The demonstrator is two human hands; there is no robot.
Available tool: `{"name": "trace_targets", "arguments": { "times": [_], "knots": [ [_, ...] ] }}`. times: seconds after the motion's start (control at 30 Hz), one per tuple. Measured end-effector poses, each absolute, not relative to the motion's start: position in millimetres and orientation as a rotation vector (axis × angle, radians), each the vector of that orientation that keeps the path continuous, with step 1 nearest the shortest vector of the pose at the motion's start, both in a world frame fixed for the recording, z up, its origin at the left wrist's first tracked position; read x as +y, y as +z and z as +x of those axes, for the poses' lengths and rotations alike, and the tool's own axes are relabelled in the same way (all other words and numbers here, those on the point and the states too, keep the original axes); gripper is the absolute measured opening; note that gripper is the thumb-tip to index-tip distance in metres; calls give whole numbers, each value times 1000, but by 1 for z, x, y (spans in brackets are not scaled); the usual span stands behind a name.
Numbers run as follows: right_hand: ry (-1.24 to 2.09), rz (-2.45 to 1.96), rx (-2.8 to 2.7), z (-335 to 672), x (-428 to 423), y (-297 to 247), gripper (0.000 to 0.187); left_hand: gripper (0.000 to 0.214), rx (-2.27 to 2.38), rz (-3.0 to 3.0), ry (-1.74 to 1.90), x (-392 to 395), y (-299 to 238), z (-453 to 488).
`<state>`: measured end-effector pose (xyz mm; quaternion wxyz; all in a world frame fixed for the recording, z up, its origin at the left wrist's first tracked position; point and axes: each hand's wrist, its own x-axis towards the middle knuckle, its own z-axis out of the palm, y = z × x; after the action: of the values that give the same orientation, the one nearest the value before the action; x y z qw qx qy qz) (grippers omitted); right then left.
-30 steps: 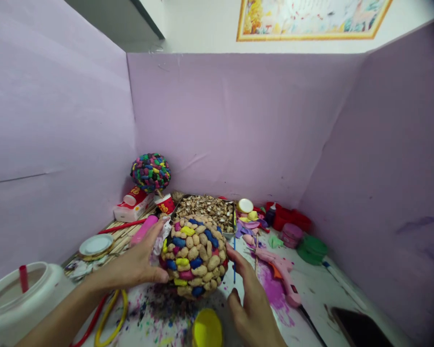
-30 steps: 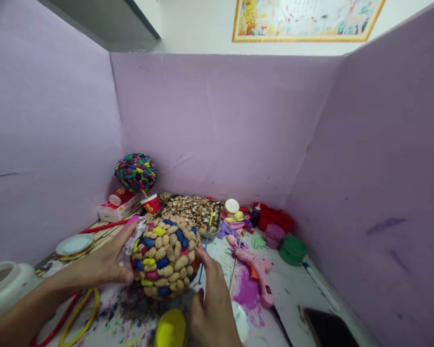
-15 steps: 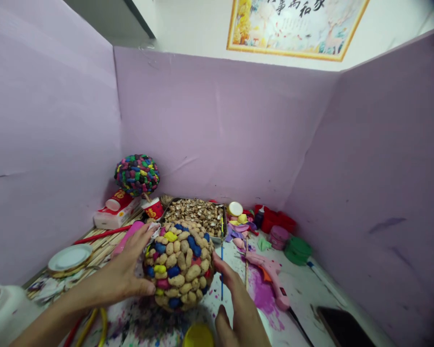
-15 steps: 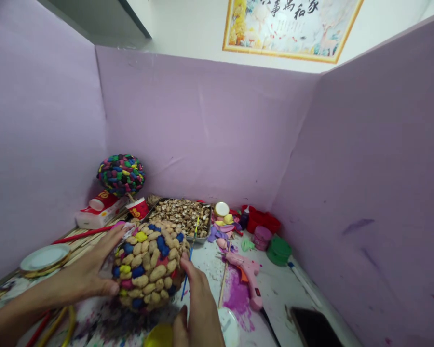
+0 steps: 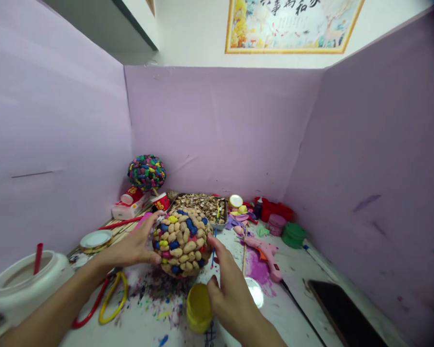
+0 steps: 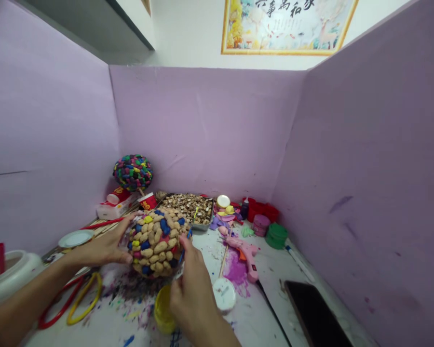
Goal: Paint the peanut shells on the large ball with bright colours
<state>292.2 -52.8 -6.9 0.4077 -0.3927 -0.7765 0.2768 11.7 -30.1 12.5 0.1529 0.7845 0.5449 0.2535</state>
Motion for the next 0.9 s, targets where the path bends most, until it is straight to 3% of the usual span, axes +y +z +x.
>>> {"name": "trace_targets", "arguments": {
  "times": [0.33, 0.57, 0.9],
  "knots": [
    [710, -1030, -2006, 290, -67, 3, 70, 108, 1567, 2314, 682, -34, 21, 6],
    [693, -1021, -1976, 292, -62, 1, 65, 124, 1539, 2219, 674, -37, 21, 15],
    [579, -933, -1646, 330, -54, 47, 31, 124, 1560, 2113, 724, -35, 17, 18]
  ]
}}
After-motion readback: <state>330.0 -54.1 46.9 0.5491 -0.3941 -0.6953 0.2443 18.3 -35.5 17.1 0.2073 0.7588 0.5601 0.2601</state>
